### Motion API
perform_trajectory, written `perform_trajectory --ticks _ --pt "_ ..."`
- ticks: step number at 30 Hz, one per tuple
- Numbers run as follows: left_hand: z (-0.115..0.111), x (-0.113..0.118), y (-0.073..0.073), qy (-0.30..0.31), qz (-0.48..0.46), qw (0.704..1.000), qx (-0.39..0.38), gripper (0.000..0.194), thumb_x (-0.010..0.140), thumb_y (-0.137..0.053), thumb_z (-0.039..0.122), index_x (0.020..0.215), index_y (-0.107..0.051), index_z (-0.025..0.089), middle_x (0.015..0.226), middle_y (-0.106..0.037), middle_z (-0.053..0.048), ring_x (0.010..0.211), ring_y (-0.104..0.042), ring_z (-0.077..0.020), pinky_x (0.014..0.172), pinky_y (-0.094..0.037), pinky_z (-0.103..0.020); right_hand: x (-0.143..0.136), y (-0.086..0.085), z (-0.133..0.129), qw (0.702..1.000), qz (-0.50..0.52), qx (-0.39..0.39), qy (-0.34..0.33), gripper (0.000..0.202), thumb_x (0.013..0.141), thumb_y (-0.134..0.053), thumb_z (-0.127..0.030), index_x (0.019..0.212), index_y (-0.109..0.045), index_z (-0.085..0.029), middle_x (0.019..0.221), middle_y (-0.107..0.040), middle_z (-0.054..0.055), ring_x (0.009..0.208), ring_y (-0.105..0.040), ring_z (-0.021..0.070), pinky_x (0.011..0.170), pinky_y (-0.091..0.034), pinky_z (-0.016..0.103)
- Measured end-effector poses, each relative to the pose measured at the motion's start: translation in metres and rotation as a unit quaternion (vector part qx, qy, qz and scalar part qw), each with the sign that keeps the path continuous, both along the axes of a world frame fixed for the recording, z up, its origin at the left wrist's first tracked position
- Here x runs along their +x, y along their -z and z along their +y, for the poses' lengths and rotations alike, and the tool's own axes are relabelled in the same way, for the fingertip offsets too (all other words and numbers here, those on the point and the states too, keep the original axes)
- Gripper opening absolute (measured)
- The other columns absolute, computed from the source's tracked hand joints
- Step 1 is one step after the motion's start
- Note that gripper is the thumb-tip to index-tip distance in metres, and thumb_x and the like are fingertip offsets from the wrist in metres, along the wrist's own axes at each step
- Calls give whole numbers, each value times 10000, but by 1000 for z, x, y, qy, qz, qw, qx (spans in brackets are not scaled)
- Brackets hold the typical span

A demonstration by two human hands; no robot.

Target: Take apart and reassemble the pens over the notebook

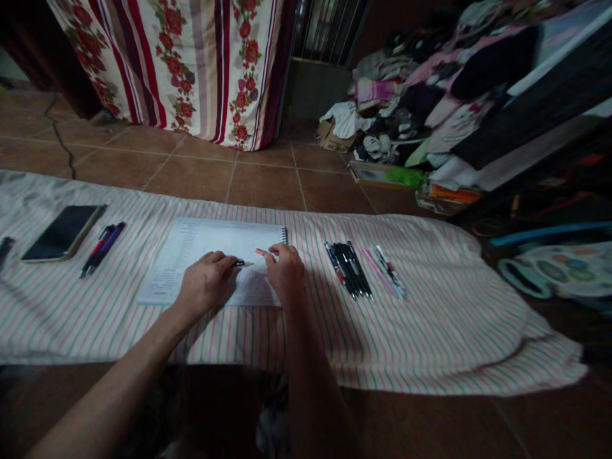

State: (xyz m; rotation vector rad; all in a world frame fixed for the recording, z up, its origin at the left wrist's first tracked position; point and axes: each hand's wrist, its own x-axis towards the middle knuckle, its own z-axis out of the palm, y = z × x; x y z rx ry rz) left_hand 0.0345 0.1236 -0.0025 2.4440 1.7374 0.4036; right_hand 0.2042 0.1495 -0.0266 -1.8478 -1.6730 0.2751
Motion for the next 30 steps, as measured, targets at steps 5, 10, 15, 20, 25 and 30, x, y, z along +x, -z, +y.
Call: perform_trajectory --ticks 5,10,15,20,25,30 --pt "1 2 4 4 -15 1000 21 222 896 -474 278 965 -674 210 865 -648 -55 857 -557 -217 690 -421 -304 -6 -6 2 990 129 -1 -57 181 800 -529 -287 851 -673 -189 814 -681 51 716 -627 169 713 -471 291" --pt "3 3 4 6 -25 999 36 205 887 -490 254 964 -673 201 861 -649 -62 860 -547 -225 705 -424 -315 -9 -4 3 947 262 -106 -150 259 787 -545 -363 947 -656 -192 689 -657 11 660 -635 150 563 -469 242" --pt "3 3 4 11 -27 999 44 216 891 -474 234 952 -675 186 826 -646 -63 846 -546 -228 708 -433 -320 -13 -3 0 898 362 -159 -194 276 702 -637 -338 928 -636 -181 740 -653 9 656 -634 134 513 -462 217" --pt "4 5 10 16 -38 998 56 209 879 -481 197 957 -672 165 803 -655 -69 844 -552 -238 697 -450 -328 -19 -6 -1 878 405 -169 -190 184 651 -645 -270 810 -611 -184 606 -607 -33 579 -615 122 512 -466 223" --pt "5 8 11 11 -124 979 161 268 868 -496 176 1091 -594 65 990 -657 -148 996 -531 -260 826 -467 -366 -18 -5 2 885 413 -137 -163 156 655 -647 -279 773 -606 -185 563 -606 -39 523 -589 110 529 -466 236" --pt "-10 20 5 44 -217 962 161 188 886 -445 176 958 -617 151 922 -655 -94 894 -557 -213 786 -478 -347 -12 -6 7 878 457 -117 -78 186 622 -675 -289 754 -601 -181 563 -612 -35 530 -589 114 536 -476 237"
